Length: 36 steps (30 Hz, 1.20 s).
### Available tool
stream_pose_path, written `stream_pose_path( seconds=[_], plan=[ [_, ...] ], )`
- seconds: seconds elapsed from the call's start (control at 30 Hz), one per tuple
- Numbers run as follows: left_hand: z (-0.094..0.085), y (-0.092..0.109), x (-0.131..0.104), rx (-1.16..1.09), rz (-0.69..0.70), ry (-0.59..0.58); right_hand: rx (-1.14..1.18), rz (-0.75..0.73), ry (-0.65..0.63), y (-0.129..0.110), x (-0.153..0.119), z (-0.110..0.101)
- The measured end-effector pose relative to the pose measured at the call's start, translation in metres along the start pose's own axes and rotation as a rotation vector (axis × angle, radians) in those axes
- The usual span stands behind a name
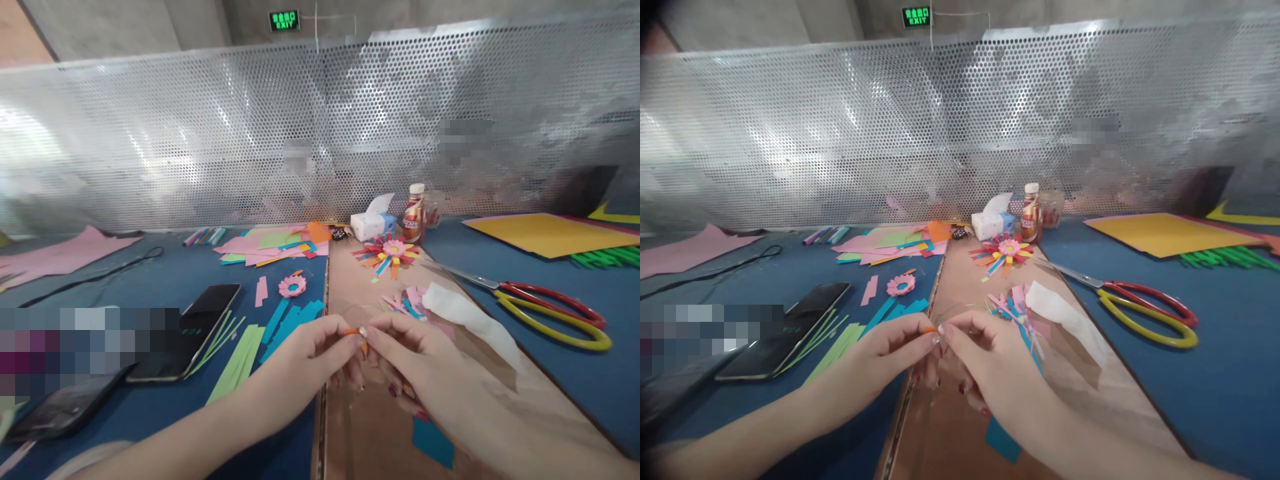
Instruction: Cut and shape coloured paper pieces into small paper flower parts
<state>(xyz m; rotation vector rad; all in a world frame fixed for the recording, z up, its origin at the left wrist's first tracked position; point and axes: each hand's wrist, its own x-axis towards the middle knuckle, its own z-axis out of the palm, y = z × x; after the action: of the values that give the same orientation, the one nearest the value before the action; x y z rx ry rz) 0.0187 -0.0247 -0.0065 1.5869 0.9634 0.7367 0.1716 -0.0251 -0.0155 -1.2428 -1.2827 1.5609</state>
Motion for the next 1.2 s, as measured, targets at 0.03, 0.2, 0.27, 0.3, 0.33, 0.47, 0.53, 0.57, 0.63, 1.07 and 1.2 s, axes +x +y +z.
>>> stream_pose_path(
  seconds=[0.03,0.2,0.27,0.3,0.33,0.47,0.53,0.57,0.63,1.07,1.2],
  plan=[
    [-0.0001,0.0001,0.0000,-0.016,-0.006,-0.003,0.002,-0.009,-0.007,0.0001,0.0001,-0.0002],
    [-0.0016,0.0008,-0.0003,-0.065,-0.008,-0.011,-0.034,-0.045,0.005,-0.0014,0.0001,-0.0008],
    [-0.0021,0.0011,-0.0003,-0.078,-0.003,-0.013,-0.062,-0.044,0.015,-0.0024,-0.0006,-0.0007],
    [-0.0022,0.0013,-0.0003,-0.085,-0.001,-0.014,-0.070,-0.040,0.017,-0.0028,-0.0011,-0.0006],
    [-0.0022,0.0014,-0.0003,-0.088,0.002,-0.013,-0.073,-0.036,0.014,-0.0032,-0.0017,-0.0006],
    [-0.0016,0.0022,-0.0004,-0.069,0.005,-0.009,-0.084,-0.039,0.001,-0.0033,-0.0040,-0.0008],
    [-0.0014,0.0023,-0.0006,-0.051,0.005,-0.011,-0.086,-0.036,-0.008,-0.0028,-0.0041,-0.0007],
    [-0.0013,0.0022,-0.0007,-0.048,0.007,-0.010,-0.082,-0.033,-0.009,-0.0026,-0.0037,-0.0005],
    [-0.0011,0.0016,-0.0010,-0.046,0.005,-0.008,-0.076,-0.034,-0.004,-0.0022,-0.0027,-0.0002],
    [-0.0012,0.0018,-0.0016,-0.016,-0.027,0.003,-0.036,0.063,0.017,-0.0068,-0.0045,0.0018],
    [-0.0011,0.0017,-0.0009,-0.001,-0.029,-0.007,-0.048,0.066,0.005,-0.0045,-0.0039,0.0021]
  ],
)
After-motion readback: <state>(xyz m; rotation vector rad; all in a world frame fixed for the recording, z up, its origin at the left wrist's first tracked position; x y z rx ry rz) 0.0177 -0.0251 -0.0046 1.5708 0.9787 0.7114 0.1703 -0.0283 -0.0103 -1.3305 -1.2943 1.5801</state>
